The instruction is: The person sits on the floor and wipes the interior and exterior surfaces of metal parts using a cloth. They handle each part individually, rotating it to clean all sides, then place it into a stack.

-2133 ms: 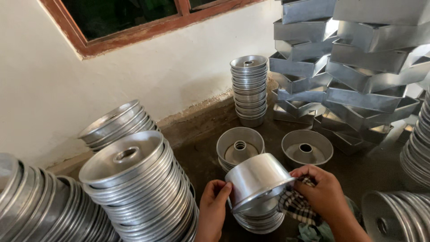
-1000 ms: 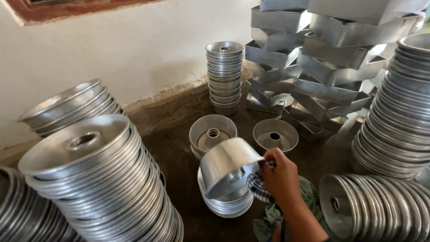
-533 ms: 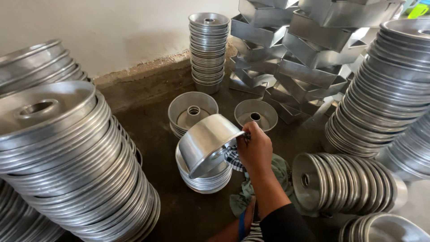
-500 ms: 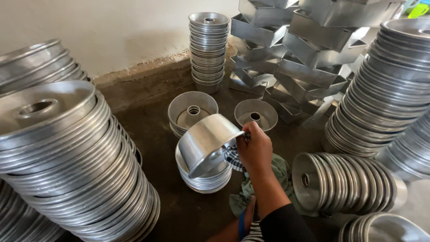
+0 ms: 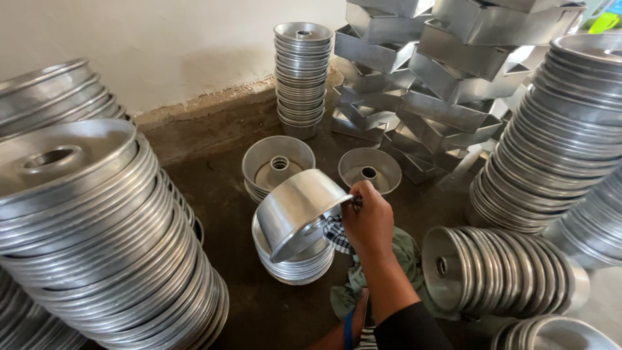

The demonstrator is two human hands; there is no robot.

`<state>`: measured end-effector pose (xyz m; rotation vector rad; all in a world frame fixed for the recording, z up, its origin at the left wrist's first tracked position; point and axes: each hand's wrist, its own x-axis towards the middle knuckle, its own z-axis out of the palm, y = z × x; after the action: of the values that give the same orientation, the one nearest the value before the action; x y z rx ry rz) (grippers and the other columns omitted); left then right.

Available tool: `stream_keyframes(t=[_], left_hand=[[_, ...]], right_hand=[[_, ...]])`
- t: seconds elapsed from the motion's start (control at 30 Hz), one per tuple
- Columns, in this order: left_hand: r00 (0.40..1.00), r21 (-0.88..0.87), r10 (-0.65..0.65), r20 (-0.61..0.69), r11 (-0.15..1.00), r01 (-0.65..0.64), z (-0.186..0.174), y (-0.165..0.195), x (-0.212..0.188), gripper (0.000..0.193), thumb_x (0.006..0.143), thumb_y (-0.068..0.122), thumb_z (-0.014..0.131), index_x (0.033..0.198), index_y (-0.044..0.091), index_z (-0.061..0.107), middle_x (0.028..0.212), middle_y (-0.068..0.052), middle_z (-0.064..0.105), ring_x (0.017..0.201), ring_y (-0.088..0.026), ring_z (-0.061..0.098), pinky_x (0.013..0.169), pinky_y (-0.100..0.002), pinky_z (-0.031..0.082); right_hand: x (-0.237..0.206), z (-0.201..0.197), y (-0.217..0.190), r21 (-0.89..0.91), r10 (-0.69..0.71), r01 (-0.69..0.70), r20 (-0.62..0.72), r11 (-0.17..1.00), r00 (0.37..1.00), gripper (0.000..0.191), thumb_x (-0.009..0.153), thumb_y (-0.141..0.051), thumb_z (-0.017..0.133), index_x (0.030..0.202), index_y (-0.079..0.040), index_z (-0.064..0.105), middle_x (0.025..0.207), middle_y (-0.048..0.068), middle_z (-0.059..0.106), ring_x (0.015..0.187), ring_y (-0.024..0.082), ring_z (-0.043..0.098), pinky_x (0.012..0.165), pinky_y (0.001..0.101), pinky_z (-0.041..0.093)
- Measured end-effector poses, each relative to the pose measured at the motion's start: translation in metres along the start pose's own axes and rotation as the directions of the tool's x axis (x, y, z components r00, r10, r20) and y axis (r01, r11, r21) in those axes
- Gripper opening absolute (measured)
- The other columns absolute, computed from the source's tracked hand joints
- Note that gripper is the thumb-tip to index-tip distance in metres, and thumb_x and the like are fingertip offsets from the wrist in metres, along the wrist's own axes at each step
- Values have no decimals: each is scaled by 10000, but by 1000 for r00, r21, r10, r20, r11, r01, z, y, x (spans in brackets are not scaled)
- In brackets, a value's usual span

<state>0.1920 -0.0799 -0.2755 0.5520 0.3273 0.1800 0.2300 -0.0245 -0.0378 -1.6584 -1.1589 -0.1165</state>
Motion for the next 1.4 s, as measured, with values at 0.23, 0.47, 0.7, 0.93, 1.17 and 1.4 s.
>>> stream_keyframes(t=[0.23, 0.47, 0.7, 0.93, 1.17, 1.4], left_hand=[[989, -2, 90, -116, 996, -91, 6, 16, -12, 681, 1073, 516, 233, 1569, 68, 359, 1564, -176, 492, 1381, -281, 531, 1106, -373, 480], [941, 310, 337, -26, 898, -313, 10, 26, -13, 598, 1120, 389, 214, 1606, 47, 278, 1657, -107, 327, 1514, -214, 329, 1235, -327, 287], [904, 640, 419, 87, 672, -373, 4, 23, -31, 584, 1144, 335, 268, 1607, -20, 235, 1690, -176, 255, 1571, -244, 251, 1274, -340, 227], [910, 706, 396, 126, 608, -363, -4, 25, -24, 619, 1137, 375, 254, 1643, 32, 154, 1697, -167, 228, 1569, -233, 265, 1269, -359, 265], [941, 434, 338, 8, 847, -308, 5, 23, -25, 629, 1135, 430, 245, 1624, 34, 240, 1657, -141, 329, 1534, -233, 342, 1250, -346, 307], [972, 279, 234, -10, 934, -222, 25, 23, -28, 664, 1120, 483, 233, 1625, 53, 266, 1658, -135, 339, 1532, -243, 343, 1247, -354, 306]], right_hand=[[-2, -1, -1, 7, -7, 7, -29, 1000, 1000, 174, 797, -55, 723, 935, -66, 617, 833, 171, 675, 783, 392, 669, 659, 440, 517], [0, -1, -1, -5, 5, -5, -27, 1000, 1000, 163, 806, -67, 717, 939, -74, 625, 841, 163, 682, 790, 385, 678, 657, 450, 515], [0, -2, -2, -13, 17, -17, -11, 1000, 1000, 164, 802, -57, 709, 940, -71, 623, 832, 163, 680, 780, 378, 679, 655, 443, 517], [0, 0, 0, -13, 65, -64, 21, 998, 998, 154, 812, -74, 720, 930, -66, 621, 823, 149, 683, 742, 354, 684, 644, 440, 516], [0, 0, 2, -26, -4, 4, 2, 1000, 1000, 153, 840, -68, 727, 952, -55, 624, 835, 162, 683, 756, 357, 684, 645, 428, 519], [-2, 0, 4, 9, 8, -8, -13, 1000, 1000, 166, 813, -48, 718, 956, -51, 634, 840, 168, 686, 758, 356, 692, 650, 419, 525]])
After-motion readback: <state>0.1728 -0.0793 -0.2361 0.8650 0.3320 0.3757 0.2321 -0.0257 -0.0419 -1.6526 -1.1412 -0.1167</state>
